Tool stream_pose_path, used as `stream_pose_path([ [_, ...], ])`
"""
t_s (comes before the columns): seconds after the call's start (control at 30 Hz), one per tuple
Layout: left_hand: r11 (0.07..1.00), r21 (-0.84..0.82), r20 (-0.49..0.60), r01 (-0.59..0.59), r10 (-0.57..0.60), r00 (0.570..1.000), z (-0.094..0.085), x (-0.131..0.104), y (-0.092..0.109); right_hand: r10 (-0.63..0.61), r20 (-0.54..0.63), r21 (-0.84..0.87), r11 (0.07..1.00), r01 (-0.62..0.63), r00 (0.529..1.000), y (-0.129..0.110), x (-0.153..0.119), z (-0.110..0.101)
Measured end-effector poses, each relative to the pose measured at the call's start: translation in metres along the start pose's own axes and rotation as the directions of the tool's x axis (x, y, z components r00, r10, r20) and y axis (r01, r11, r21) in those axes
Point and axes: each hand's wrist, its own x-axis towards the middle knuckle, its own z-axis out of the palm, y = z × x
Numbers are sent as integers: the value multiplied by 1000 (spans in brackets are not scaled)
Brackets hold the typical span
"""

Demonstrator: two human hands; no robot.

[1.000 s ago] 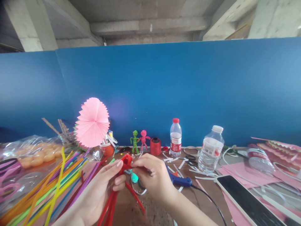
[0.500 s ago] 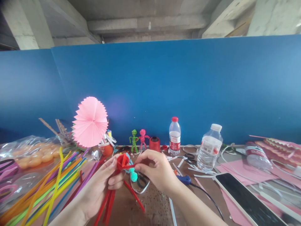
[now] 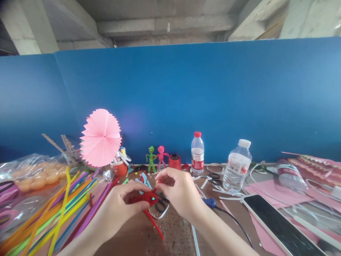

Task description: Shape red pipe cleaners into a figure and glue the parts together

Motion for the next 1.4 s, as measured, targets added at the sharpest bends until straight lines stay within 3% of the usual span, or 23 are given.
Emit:
stream_pose_path([
  [0.1, 999, 35, -26, 4, -3, 1000, 3, -2, -1, -149, -71, -132, 982, 139, 986, -4, -6, 4],
  [0.17, 1000, -2, -34, -3, 3, 999, 4, -2, 0, -289, -106, -185, 946, 267, 951, -6, -11, 8],
  [0.3, 994, -103, -111, -20, 8, 994, 6, -2, 5, -521, -148, -245, 843, 479, 841, -6, -18, 15],
  [0.43, 991, -133, -134, -36, 18, 991, 7, -3, 8, -675, -143, -322, 723, 611, 724, -2, -23, 22],
  [0.6, 993, 49, -168, -104, 111, 980, 6, -9, 9, -791, -84, -345, 593, 727, 605, 5, -27, 26],
  [0.73, 975, 166, -226, -147, 183, 957, 6, -14, 11, -808, -104, -363, 574, 734, 580, 14, -30, 26],
  [0.87, 967, 179, -258, -181, 224, 940, 6, -17, 11, -845, -54, -373, 511, 774, 532, 14, -30, 26],
  [1.1, 940, 121, -311, -320, 342, 887, 6, -20, 13, -759, -246, -182, 647, 740, 603, -5, -27, 29],
  [1.27, 952, 52, -330, -301, 300, 895, 5, -20, 13, -567, -287, -49, 813, 580, 772, 9, -25, 31],
  [1.4, 957, 32, -296, -287, 284, 912, 1, -19, 12, -488, -268, 7, 862, 508, 831, 14, -23, 30],
])
